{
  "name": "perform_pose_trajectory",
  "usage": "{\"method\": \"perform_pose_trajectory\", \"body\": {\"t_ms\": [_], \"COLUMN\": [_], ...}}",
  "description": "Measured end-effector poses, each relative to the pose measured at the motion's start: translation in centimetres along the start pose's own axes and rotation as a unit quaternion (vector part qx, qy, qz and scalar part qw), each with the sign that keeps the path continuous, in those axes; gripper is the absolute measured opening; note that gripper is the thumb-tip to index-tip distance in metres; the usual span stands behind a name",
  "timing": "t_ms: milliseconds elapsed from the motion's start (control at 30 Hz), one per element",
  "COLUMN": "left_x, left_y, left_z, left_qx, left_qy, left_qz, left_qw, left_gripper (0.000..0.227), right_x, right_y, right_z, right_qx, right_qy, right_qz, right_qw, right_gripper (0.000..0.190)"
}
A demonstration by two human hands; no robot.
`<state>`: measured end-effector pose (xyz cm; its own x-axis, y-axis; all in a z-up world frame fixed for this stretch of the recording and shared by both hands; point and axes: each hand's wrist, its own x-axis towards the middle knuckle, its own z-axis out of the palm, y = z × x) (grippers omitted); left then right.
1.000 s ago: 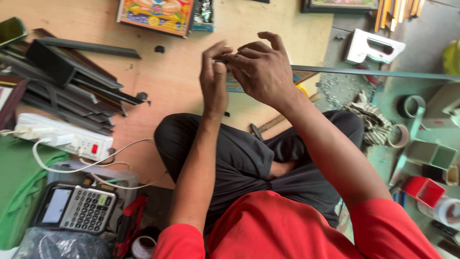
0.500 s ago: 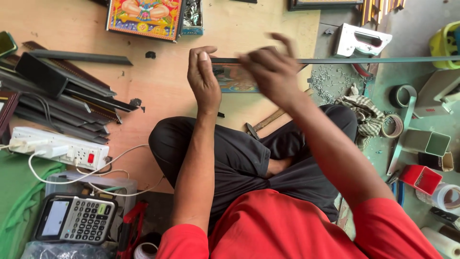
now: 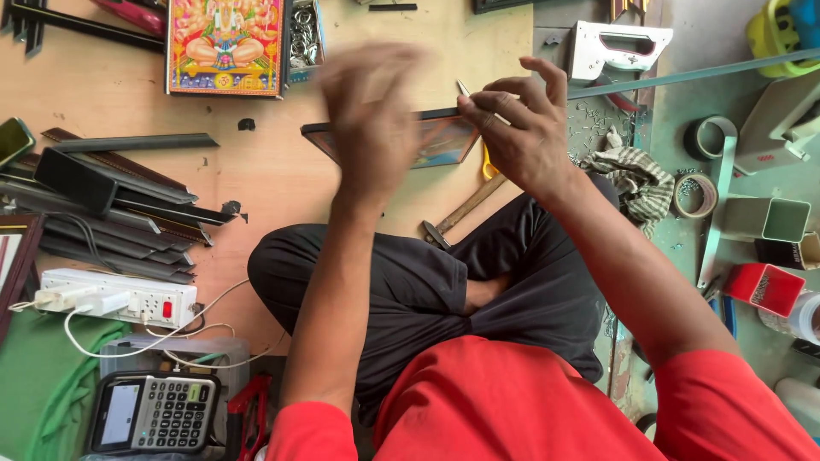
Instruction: Assembling and finishing religious picture frames using a hammer and scissors.
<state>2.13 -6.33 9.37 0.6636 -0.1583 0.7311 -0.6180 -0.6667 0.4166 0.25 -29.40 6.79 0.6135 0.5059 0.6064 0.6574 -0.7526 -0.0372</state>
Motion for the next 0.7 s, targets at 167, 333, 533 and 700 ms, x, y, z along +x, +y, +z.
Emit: {"method": "perform_pose_trajectory", "body": {"t_ms": [167, 333, 533, 700], "left_x": [-0.1, -0.8, 0.3, 0.3], "left_y": [1.0, 0.1, 1.0, 1.1], "left_z": [4.1, 5.5, 4.3, 4.7], "left_qx": [-0.074, -0.088, -0.093, -0.081], "left_qy": [-0.122, -0.143, -0.157, -0.158], "left_qz": [-0.011, -0.013, 0.008, 0.004], "left_qw": [0.990, 0.986, 0.983, 0.984], "left_gripper": [0.034, 0.022, 0.006, 0.008], "right_x": [-2.4, -11.0, -12.7, -15.8], "right_y": [-0.8, -3.0, -3.2, -0.8], "right_z": [0.7, 5.7, 10.5, 13.1], "right_qx": [-0.097, -0.001, 0.025, 0.052], "right_qy": [0.065, -0.065, -0.408, -0.527], "right_qz": [-0.025, -0.033, 0.037, 0.094], "right_qw": [0.993, 0.997, 0.912, 0.843], "right_gripper": [0.026, 0.035, 0.028, 0.013]}}
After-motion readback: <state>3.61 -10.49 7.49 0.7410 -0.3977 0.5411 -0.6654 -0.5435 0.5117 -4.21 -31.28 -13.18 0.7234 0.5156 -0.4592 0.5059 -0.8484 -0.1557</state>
